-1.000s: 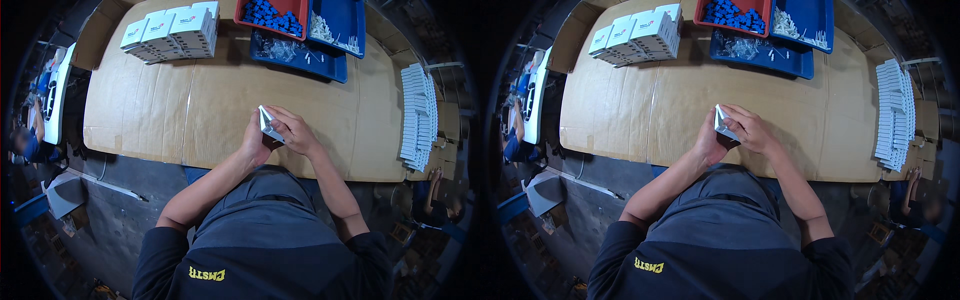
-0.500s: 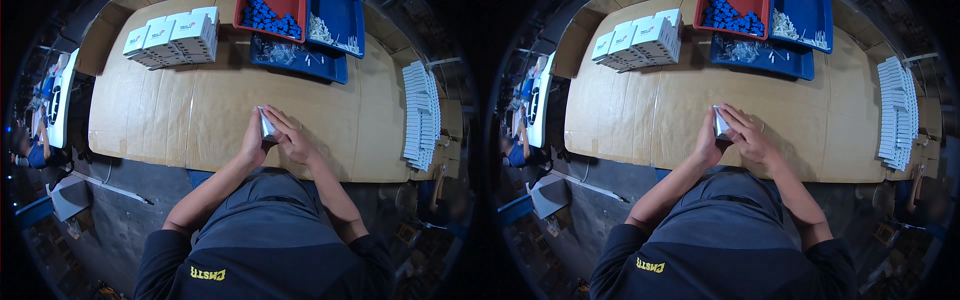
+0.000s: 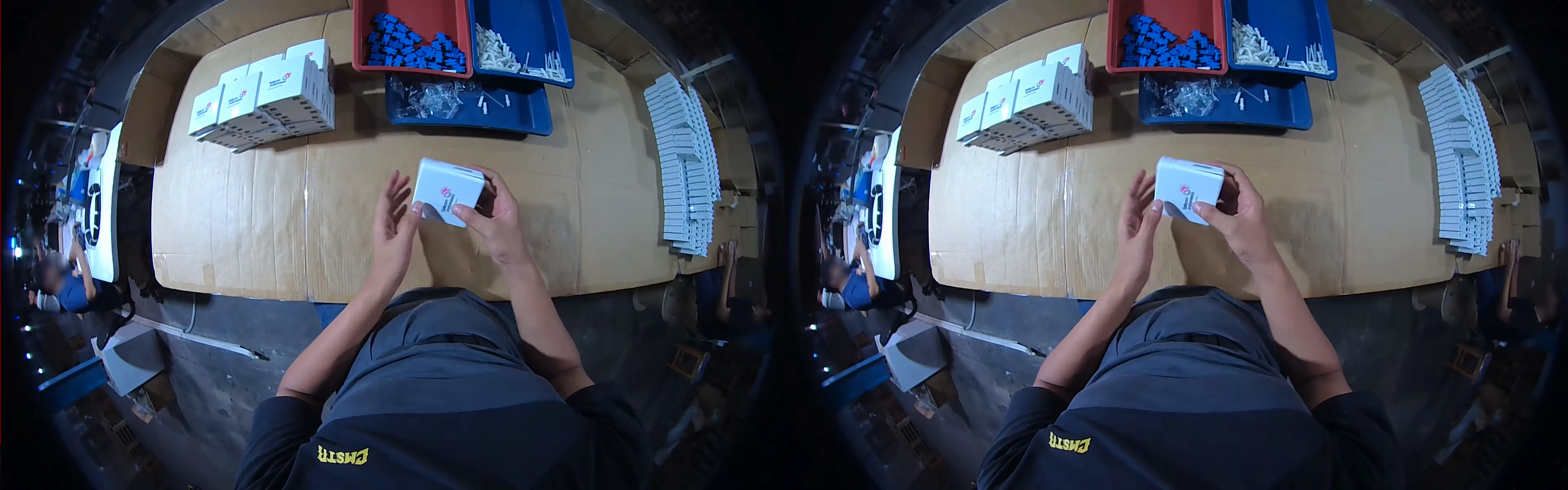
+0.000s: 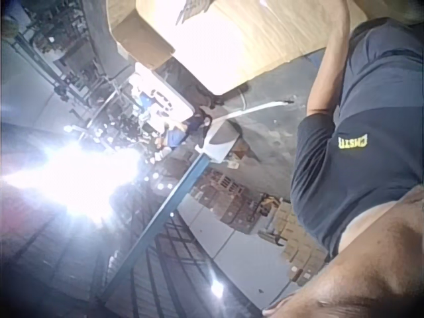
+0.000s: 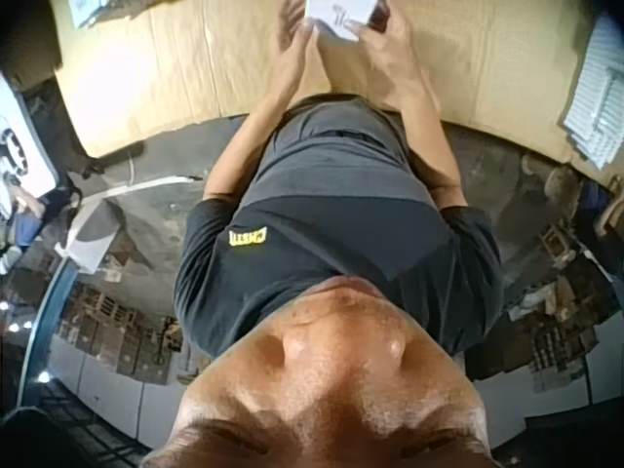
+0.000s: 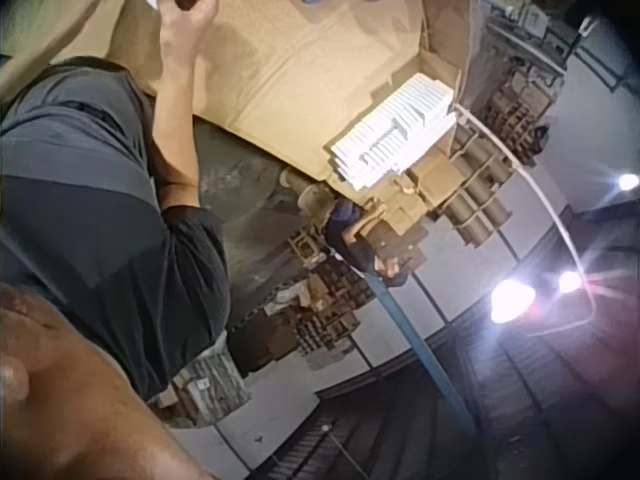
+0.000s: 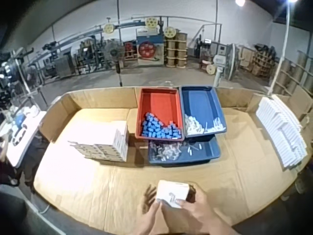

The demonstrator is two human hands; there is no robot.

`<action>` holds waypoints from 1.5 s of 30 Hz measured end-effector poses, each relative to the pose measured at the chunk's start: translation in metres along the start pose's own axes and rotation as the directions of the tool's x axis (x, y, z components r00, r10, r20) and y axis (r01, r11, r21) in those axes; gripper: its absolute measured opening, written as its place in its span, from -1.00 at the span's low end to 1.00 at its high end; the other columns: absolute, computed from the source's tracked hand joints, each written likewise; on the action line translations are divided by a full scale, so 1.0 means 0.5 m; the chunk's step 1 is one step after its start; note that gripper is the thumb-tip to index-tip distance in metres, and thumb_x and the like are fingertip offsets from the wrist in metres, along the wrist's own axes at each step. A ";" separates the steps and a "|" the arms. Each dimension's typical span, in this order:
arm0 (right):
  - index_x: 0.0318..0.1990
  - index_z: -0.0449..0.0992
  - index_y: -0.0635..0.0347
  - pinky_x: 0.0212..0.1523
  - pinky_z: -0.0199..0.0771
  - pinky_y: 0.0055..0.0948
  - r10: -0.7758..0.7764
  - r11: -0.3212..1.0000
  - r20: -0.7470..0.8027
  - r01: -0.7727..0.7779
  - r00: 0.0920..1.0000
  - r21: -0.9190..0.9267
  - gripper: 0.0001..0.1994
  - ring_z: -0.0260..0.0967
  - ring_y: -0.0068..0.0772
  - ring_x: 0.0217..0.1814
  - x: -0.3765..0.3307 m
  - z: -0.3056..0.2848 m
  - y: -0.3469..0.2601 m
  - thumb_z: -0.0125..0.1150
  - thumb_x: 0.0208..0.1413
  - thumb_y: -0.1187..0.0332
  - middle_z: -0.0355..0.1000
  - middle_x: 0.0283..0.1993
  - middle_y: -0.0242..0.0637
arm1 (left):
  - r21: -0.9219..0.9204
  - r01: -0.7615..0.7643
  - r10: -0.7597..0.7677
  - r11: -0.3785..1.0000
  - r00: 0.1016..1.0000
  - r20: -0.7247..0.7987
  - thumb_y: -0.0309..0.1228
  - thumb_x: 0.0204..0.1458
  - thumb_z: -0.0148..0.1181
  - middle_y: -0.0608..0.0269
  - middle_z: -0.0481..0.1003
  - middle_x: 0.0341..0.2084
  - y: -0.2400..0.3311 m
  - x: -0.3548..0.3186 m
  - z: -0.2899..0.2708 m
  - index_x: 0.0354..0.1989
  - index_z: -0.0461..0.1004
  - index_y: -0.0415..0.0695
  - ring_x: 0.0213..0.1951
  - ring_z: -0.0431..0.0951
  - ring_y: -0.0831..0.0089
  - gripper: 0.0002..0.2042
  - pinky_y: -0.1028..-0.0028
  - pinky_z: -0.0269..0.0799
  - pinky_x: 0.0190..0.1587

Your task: Packaging an electronic circuit board into a box with small parts and manuals.

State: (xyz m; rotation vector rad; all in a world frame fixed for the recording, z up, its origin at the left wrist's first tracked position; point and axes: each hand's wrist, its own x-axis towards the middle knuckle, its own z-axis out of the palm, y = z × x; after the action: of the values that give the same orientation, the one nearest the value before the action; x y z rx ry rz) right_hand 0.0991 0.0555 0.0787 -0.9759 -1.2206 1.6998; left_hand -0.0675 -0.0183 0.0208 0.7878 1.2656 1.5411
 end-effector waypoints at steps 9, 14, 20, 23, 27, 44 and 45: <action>0.06 0.54 0.29 0.17 0.46 -0.44 0.053 0.992 0.196 -0.029 0.979 -0.123 -0.63 0.50 -0.52 0.04 -0.017 -0.019 -0.006 0.48 0.09 0.54 0.58 -0.06 -0.32 | -0.166 0.130 -0.083 0.977 0.960 0.268 -0.42 0.22 0.35 0.19 0.61 0.01 0.083 0.003 -0.019 0.16 0.51 -0.28 0.06 0.57 0.48 -0.63 0.44 0.51 0.13; 0.08 0.57 0.34 0.09 0.54 -0.48 -0.125 0.979 0.228 0.157 0.966 -0.130 -0.63 0.50 -0.48 0.08 -0.025 -0.016 -0.006 0.47 0.10 0.54 0.58 -0.01 -0.28 | -0.170 0.059 -0.016 0.984 0.970 0.244 -0.47 0.19 0.37 0.15 0.62 0.02 0.111 -0.010 -0.007 0.13 0.53 -0.27 0.09 0.58 0.42 -0.65 0.39 0.50 0.17; 0.01 0.63 0.28 0.03 0.58 -0.40 -0.225 0.954 0.272 0.269 0.936 -0.135 -0.62 0.56 -0.41 0.03 -0.032 -0.017 -0.040 0.52 -0.01 0.60 0.62 -0.02 -0.24 | -0.079 -0.065 0.086 0.995 0.949 0.303 -0.55 0.12 0.40 0.09 0.63 0.03 0.110 -0.020 -0.015 0.10 0.55 -0.26 0.13 0.58 0.34 -0.64 0.34 0.46 0.23; 0.00 0.64 0.25 -0.02 0.59 -0.40 -0.263 0.912 0.285 0.334 0.922 -0.240 -0.59 0.58 -0.39 -0.02 -0.030 -0.015 -0.049 0.54 -0.06 0.62 0.64 -0.07 -0.23 | -0.119 -0.036 0.070 0.992 0.955 0.288 -0.57 0.11 0.39 0.08 0.63 0.02 0.108 -0.023 -0.014 0.09 0.56 -0.26 0.13 0.58 0.33 -0.65 0.33 0.45 0.25; 0.00 0.62 0.30 0.09 0.55 -0.40 -0.211 0.903 0.311 0.307 0.927 -0.300 -0.62 0.55 -0.33 0.06 -0.032 -0.013 -0.053 0.51 -0.02 0.62 0.60 -0.02 -0.17 | -0.145 -0.004 0.044 0.989 0.961 0.274 -0.57 0.12 0.39 0.08 0.63 0.02 0.100 -0.024 -0.018 0.08 0.56 -0.27 0.14 0.58 0.33 -0.66 0.32 0.44 0.26; 0.08 0.55 0.35 0.03 0.53 -0.51 -0.069 0.996 -0.060 0.072 0.996 0.059 -0.67 0.52 -0.56 -0.04 -0.032 0.007 -0.003 0.44 0.20 0.45 0.61 -0.09 -0.31 | -0.057 0.052 -0.046 0.997 0.994 0.103 -0.45 0.17 0.41 0.20 0.61 -0.18 0.107 -0.021 0.004 0.14 0.46 -0.29 -0.01 0.58 0.47 -0.59 0.48 0.49 0.08; 0.09 0.54 0.36 0.03 0.53 -0.50 -0.058 0.998 -0.050 0.059 0.997 0.026 -0.65 0.51 -0.56 -0.03 -0.034 0.004 -0.011 0.43 0.21 0.41 0.61 -0.09 -0.31 | -0.021 0.117 -0.113 0.993 0.984 0.136 -0.45 0.18 0.40 0.20 0.61 -0.17 0.098 -0.019 -0.010 0.14 0.47 -0.29 0.00 0.56 0.49 -0.61 0.48 0.49 0.07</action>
State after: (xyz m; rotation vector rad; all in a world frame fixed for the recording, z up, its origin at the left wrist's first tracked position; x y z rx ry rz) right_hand 0.1045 0.0406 0.0866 -0.9515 -1.1800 1.6335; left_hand -0.0819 -0.0294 0.0674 0.7727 1.1669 1.3875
